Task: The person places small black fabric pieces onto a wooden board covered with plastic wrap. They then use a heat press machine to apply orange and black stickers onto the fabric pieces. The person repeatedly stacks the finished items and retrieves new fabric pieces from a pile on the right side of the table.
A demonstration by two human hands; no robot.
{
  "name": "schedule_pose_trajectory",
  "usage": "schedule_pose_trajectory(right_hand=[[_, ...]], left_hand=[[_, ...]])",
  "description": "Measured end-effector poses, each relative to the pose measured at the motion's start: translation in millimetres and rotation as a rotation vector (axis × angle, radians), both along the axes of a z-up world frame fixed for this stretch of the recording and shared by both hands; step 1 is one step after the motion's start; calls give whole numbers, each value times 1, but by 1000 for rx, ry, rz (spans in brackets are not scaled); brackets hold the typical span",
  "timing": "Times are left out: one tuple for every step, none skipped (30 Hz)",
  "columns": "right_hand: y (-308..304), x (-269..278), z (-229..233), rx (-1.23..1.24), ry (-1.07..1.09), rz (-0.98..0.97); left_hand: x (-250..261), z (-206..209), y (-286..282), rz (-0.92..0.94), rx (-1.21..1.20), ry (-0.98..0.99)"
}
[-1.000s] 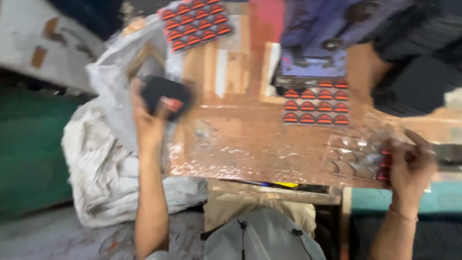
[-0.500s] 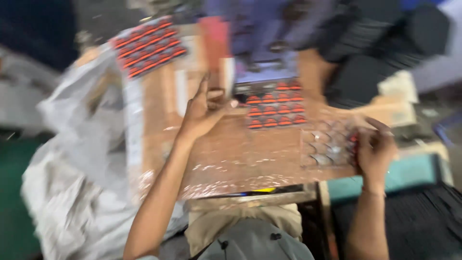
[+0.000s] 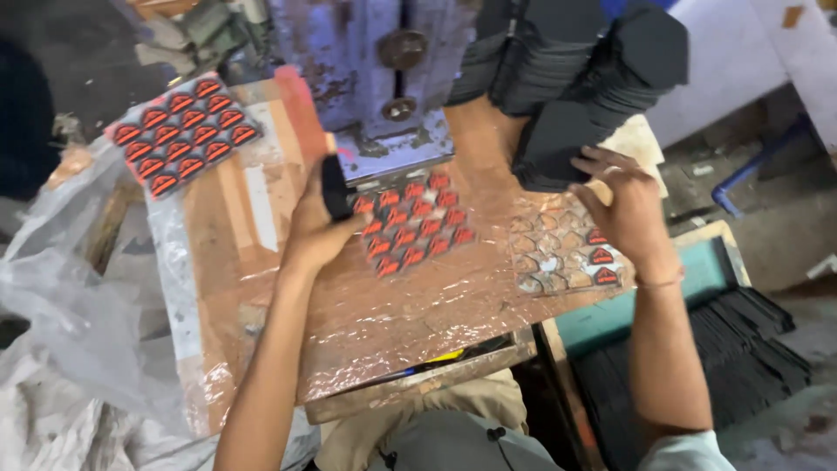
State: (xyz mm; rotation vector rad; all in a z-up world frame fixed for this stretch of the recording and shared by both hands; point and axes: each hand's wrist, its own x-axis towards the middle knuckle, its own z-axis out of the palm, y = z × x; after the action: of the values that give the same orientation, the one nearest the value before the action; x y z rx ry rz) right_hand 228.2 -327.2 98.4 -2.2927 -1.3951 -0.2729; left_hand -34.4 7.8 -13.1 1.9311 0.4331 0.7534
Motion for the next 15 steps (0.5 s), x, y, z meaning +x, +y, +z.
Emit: schedule_pose_trajectory(right_hand=[[-1,3,3,3,3,18],[-3,2,3,-3,21,19],[-6,2,2,-9,39,20],[-7,-7,1,-8,50,32],[-7,-16,-1,80,-24,-29],[-2,-21,1,180,-108,-80],[2,-44,-19,191,-105,-63],[2,-68,-39,185,-52,6],[1,-92,-58,179,2,77],[13,-121,-65,182,6,81],[23,-150,-71,-3,-48,229],[33,-178,-76,-190,-106,373],[36,-181,-75,-188,-106,374],[38,-183,-74,-178,-55,384],[39,-185,-73,-168,-5,394]], left_hand=[[-21,0,-2,18,3,3],[-45,-1,-4,-34,-137,-36],[-68,0,-7,-84,-278,-77],[-88,4,-12,-71,-277,-67],[-107,8,-17,95,-403,146],[-123,15,-18,268,-521,347],[-137,15,-9,287,-514,342],[-152,14,-3,274,-313,226],[-166,13,2,259,-111,113],[-175,22,10,265,-108,116],[-184,31,17,424,-111,393],[-191,39,24,575,-115,671],[-187,47,21,576,-114,672],[-182,54,18,639,219,554],[-178,62,15,684,551,426]])
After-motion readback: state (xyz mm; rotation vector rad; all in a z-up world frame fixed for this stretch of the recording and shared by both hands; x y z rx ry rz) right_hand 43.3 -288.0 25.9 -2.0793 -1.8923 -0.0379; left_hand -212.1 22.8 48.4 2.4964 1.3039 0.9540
